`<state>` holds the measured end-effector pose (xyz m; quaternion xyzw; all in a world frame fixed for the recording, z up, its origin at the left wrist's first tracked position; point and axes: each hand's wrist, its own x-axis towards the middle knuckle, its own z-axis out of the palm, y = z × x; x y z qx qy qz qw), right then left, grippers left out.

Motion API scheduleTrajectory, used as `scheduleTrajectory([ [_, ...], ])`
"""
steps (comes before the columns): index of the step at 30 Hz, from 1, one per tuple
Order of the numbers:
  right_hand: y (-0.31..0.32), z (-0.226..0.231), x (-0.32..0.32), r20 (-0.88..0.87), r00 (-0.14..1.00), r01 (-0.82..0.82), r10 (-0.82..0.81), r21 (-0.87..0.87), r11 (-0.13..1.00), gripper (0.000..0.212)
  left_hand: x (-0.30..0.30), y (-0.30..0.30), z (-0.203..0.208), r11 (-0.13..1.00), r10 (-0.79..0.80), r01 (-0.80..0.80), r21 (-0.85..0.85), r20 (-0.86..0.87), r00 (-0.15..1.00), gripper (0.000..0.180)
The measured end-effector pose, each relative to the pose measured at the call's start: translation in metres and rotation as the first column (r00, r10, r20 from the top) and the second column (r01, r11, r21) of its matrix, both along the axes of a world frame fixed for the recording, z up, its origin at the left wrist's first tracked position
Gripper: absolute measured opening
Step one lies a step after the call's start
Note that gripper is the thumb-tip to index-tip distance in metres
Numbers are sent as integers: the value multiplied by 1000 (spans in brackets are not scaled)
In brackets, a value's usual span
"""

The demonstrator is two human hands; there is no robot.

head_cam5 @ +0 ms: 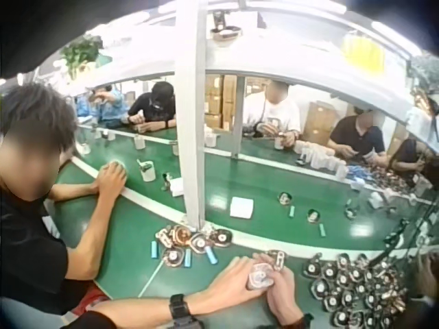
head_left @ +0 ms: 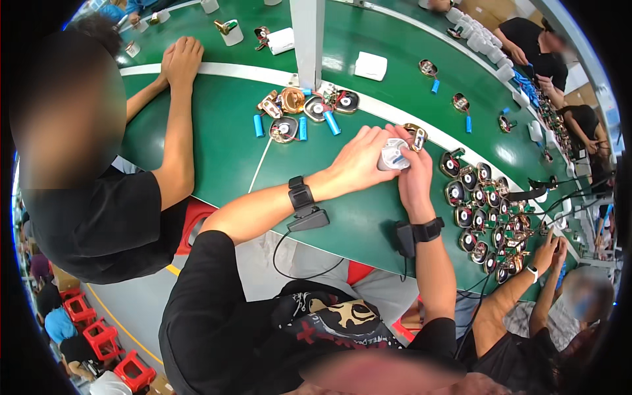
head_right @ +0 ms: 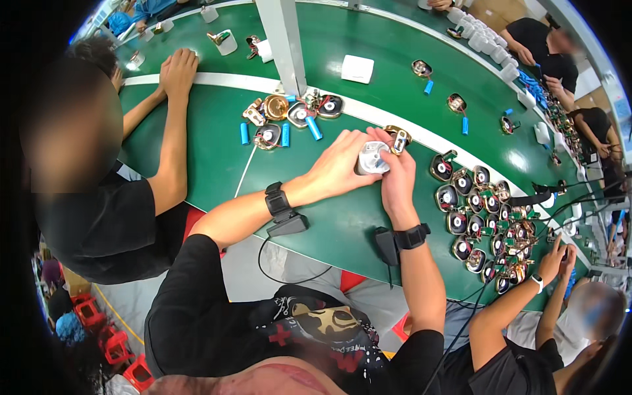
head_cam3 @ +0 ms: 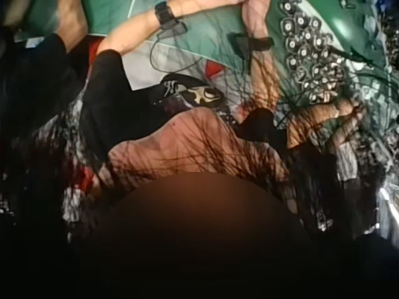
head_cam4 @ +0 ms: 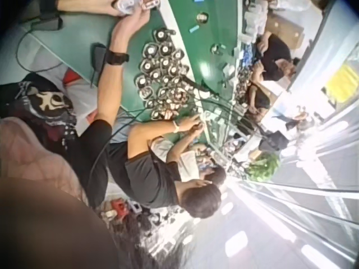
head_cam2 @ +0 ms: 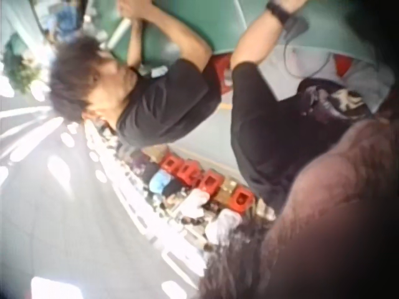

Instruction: Assembling electronic speaker components by applying glue and fitting parts together on a manual assembly line.

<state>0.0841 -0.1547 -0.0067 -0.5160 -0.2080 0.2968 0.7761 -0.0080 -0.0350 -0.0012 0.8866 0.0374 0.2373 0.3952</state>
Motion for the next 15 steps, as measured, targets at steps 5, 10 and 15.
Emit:
scheduleTrajectory([
  [5, -13, 6, -2, 228, 973, 79, -24, -231, 970, 44, 13, 12, -1, 997, 73, -76, 22, 114, 991, 57],
  [10, -15, -14, -6, 554, 830, 151, 64, -335, 930, 46, 14, 17, -5, 984, 172, -175, 33, 73, 982, 58],
  [15, -16, -22, 7, 401, 912, 180, -86, -202, 963, 42, 50, 14, 18, 949, 158, -132, 286, -68, 985, 60],
])
